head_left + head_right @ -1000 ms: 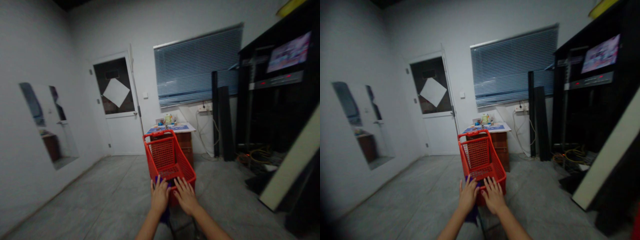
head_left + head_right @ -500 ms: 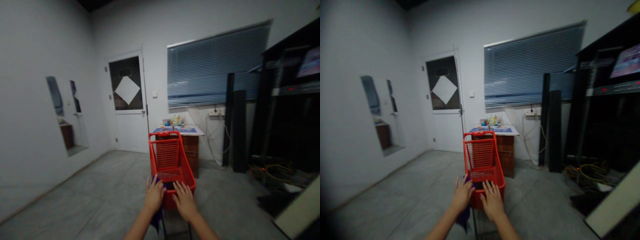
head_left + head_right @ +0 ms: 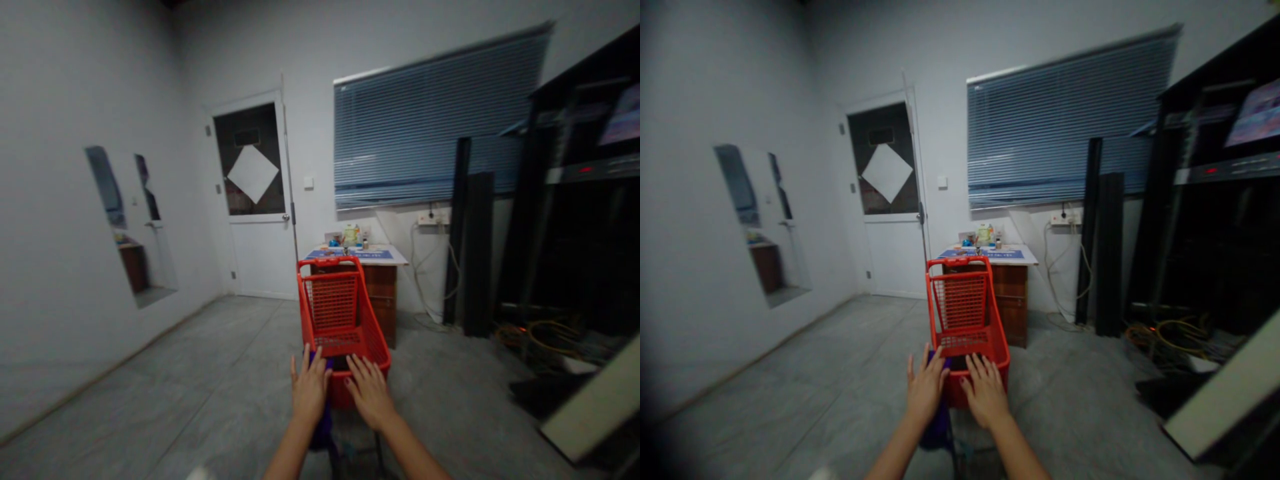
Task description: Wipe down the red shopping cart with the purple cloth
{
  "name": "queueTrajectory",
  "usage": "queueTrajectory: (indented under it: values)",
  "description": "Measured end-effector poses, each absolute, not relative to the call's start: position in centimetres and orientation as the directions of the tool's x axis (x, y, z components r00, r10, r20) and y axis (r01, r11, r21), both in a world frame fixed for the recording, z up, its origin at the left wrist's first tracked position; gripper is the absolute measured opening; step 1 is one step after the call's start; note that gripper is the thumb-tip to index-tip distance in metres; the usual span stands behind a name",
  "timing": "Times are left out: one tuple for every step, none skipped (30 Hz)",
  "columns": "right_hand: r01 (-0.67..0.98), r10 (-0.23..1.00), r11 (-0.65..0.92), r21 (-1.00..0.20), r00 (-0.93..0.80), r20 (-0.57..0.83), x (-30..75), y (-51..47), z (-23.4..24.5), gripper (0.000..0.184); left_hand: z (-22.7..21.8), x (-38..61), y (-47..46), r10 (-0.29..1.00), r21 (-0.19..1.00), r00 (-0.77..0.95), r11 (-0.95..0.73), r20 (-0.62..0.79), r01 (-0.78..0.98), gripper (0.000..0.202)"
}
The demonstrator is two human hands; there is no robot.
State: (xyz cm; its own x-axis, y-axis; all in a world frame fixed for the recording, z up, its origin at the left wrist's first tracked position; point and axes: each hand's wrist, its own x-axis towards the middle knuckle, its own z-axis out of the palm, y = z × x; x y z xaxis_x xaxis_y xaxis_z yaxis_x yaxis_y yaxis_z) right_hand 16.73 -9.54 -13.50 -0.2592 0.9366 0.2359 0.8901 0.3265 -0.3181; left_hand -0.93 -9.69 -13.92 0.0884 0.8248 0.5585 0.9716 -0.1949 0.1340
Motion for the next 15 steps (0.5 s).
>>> queueTrajectory:
  values:
    - [0.889,0.936,0.328,-0.32,-0.258,0.24,16.7,-9.5,-13.6,0.064,-14.1,-1.1,-9.7,0.829,0.143,0.07,-0.178,0.555,0.974,0.03]
    - [0.888,0.936,0.328,-0.322,-0.257,0.242,16.7,-9.5,-13.6,0.064,-14.2,-1.1,-9.7,0.834,0.151,0.057,-0.166,0.548,0.974,0.03]
    - [0.887,0.935,0.329,-0.324,-0.258,0.242,16.7,-9.5,-13.5,0.063,-14.4,-1.0,-9.6,0.84,0.16,0.048,-0.159,0.541,0.974,0.031]
    - [0.886,0.934,0.332,-0.325,-0.261,0.243,16.7,-9.6,-13.4,0.062,-14.5,-0.9,-9.6,0.845,0.168,0.046,-0.159,0.533,0.973,0.031]
    - [0.885,0.934,0.334,-0.325,-0.263,0.244,16.7,-9.6,-13.2,0.061,-14.6,-0.8,-9.5,0.849,0.174,0.049,-0.165,0.527,0.971,0.031]
    - [0.884,0.933,0.335,-0.326,-0.264,0.242,16.8,-9.8,-12.9,0.06,-14.7,-0.8,-9.3,0.85,0.177,0.059,-0.176,0.523,0.968,0.031]
    - [0.885,0.934,0.333,-0.325,-0.263,0.241,16.9,-9.9,-12.7,0.061,-14.8,-0.8,-9.2,0.851,0.178,0.071,-0.19,0.52,0.966,0.03]
    - [0.888,0.936,0.326,-0.325,-0.256,0.239,16.9,-10.1,-12.5,0.061,-14.9,-0.8,-9.0,0.851,0.178,0.082,-0.201,0.519,0.963,0.03]
    - [0.891,0.939,0.317,-0.325,-0.247,0.239,16.9,-10.3,-12.3,0.062,-15.0,-0.9,-8.8,0.85,0.175,0.093,-0.212,0.518,0.962,0.03]
    - [0.894,0.942,0.307,-0.326,-0.236,0.24,16.8,-10.5,-12.2,0.064,-15.0,-1.0,-8.6,0.848,0.171,0.102,-0.22,0.52,0.96,0.03]
    - [0.896,0.943,0.299,-0.328,-0.225,0.244,16.6,-10.6,-12.1,0.064,-15.1,-1.2,-8.5,0.846,0.166,0.109,-0.226,0.522,0.96,0.03]
    - [0.897,0.944,0.295,-0.33,-0.218,0.249,16.4,-10.8,-12.1,0.065,-15.1,-1.4,-8.3,0.844,0.162,0.114,-0.23,0.524,0.96,0.03]
    - [0.897,0.944,0.292,-0.333,-0.213,0.253,16.1,-10.9,-12.1,0.064,-15.2,-1.6,-8.1,0.843,0.157,0.117,-0.232,0.526,0.96,0.031]
    - [0.897,0.944,0.29,-0.335,-0.21,0.255,15.9,-10.9,-12.2,0.064,-15.2,-1.9,-7.9,0.842,0.152,0.123,-0.235,0.525,0.96,0.031]
    - [0.896,0.944,0.287,-0.337,-0.206,0.257,15.6,-11.0,-12.2,0.063,-15.2,-2.2,-7.7,0.843,0.146,0.132,-0.241,0.522,0.959,0.032]
